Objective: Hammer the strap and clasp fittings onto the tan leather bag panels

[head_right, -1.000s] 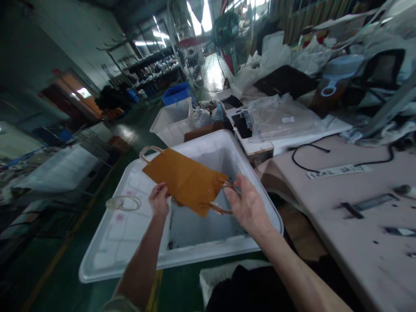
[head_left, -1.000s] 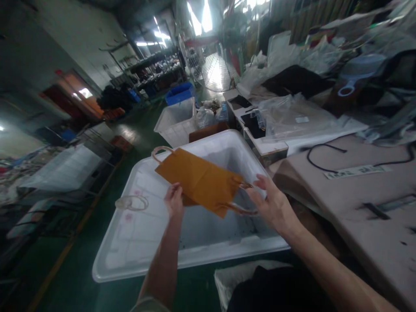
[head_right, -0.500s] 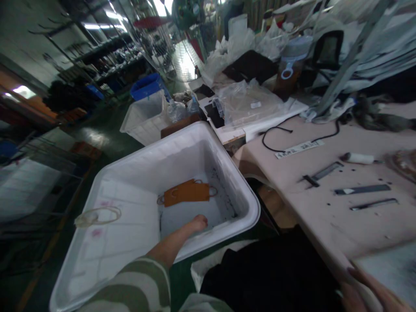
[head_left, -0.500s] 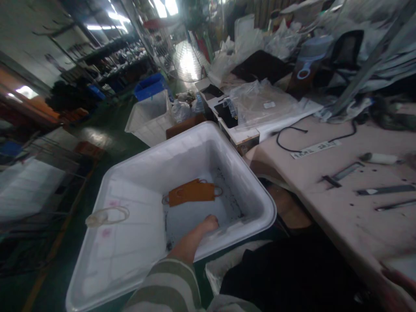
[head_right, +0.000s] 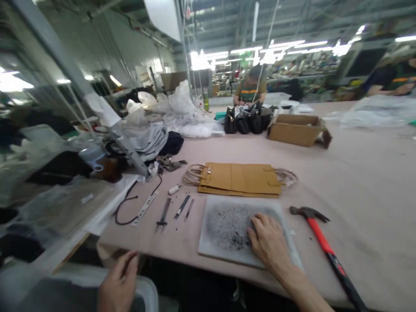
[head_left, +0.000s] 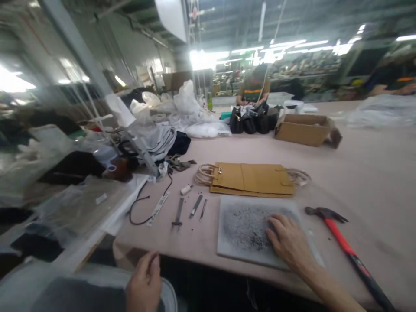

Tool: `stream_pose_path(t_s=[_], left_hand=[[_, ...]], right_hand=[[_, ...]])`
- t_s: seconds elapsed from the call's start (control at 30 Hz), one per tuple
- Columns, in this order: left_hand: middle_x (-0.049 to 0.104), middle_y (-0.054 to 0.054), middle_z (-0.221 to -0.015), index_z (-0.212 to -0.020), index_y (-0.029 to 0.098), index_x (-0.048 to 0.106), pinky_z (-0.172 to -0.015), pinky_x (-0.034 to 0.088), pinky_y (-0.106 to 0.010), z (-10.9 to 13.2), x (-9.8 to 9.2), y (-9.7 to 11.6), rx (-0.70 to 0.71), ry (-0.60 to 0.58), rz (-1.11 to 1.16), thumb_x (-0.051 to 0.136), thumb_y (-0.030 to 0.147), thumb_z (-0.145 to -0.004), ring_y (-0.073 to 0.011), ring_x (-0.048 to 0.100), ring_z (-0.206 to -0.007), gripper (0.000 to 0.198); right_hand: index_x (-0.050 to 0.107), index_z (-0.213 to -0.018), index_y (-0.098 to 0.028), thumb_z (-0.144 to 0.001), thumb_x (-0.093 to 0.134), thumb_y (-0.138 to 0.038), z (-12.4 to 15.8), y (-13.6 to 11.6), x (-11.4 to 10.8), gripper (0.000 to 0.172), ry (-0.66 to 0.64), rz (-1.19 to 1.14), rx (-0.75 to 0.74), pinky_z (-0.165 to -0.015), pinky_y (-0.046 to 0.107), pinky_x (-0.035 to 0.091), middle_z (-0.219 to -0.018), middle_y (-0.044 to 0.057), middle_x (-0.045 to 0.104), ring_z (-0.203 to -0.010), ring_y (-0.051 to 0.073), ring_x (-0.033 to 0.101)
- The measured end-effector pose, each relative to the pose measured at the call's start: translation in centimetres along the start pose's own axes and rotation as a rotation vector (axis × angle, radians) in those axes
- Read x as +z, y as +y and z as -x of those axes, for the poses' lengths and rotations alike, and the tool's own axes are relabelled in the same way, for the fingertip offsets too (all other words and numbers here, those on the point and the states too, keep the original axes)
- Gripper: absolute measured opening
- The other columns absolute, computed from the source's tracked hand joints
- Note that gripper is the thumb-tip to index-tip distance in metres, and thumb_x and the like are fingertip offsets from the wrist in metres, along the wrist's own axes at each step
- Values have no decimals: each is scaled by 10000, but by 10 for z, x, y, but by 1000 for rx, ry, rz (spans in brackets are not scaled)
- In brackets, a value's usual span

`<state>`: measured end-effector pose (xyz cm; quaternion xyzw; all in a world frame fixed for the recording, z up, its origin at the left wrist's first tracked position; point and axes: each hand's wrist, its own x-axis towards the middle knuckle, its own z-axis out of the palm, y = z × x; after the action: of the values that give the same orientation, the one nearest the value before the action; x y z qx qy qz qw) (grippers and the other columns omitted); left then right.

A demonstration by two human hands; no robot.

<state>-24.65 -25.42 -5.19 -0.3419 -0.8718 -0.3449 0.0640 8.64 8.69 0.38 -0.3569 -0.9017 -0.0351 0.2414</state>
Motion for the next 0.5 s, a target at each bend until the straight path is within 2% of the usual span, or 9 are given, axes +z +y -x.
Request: stream_pose_path(t_s=[0.1, 0.17, 0.23, 0.33, 0.43, 0.5], left_hand=[[770, -62, -1131, -1113, 262, 696, -960, 619, -428, -61, 30, 91, 233, 14, 152, 517, 310, -947, -284, 741, -1070, 249], [736, -115, -1217, -1115, 198, 695, -1050, 560, -424, -104, 60, 147, 405, -73, 123, 458, 241, -960, -269, 692, -1173, 286], [684, -138, -1315, -1170, 175, 681, -1109, 495, -448, -144, 90, 188, 536, -198, -14, 472, 193, -941, -279, 631, -1252, 310], [611, -193, -1405, -1247, 121, 641, -1190, 345, -526, -193, 124, 218, 645, -319, -310, 448, 89, -892, -325, 519, -1367, 405], [657, -223, -1307, -1222, 99, 632, -1159, 301, -573, -229, 142, 223, 670, -410, -513, 438, 36, -833, -356, 561, -1295, 440], [703, -211, -1210, -1163, 105, 648, -1144, 300, -573, -246, 147, 221, 702, -447, -546, 456, 32, -803, -352, 608, -1225, 414]], right_hand=[[713, -1086, -156, -954, 534, -328, 13, 16, 4, 281, 15, 1, 82, -928, 504, 522, -1211, 158, 690, -1071, 333, 639], [707, -1109, -167, -968, 531, -331, 18, 18, 5, 279, 35, -33, 120, -929, 493, 517, -1239, 150, 678, -1085, 321, 634], [700, -1121, -173, -971, 533, -311, 19, 17, 2, 263, 46, -64, 142, -936, 489, 510, -1251, 146, 670, -1111, 316, 624], [693, -1106, -183, -952, 559, -249, 19, 10, -4, 215, 39, -94, 180, -958, 478, 498, -1243, 131, 670, -1132, 304, 614], [687, -1096, -192, -928, 595, -202, 19, 5, -10, 192, 27, -121, 228, -979, 475, 486, -1244, 113, 667, -1139, 294, 606], [684, -1082, -192, -913, 620, -186, 19, 2, -13, 181, 18, -145, 257, -983, 481, 478, -1242, 107, 664, -1137, 294, 599]])
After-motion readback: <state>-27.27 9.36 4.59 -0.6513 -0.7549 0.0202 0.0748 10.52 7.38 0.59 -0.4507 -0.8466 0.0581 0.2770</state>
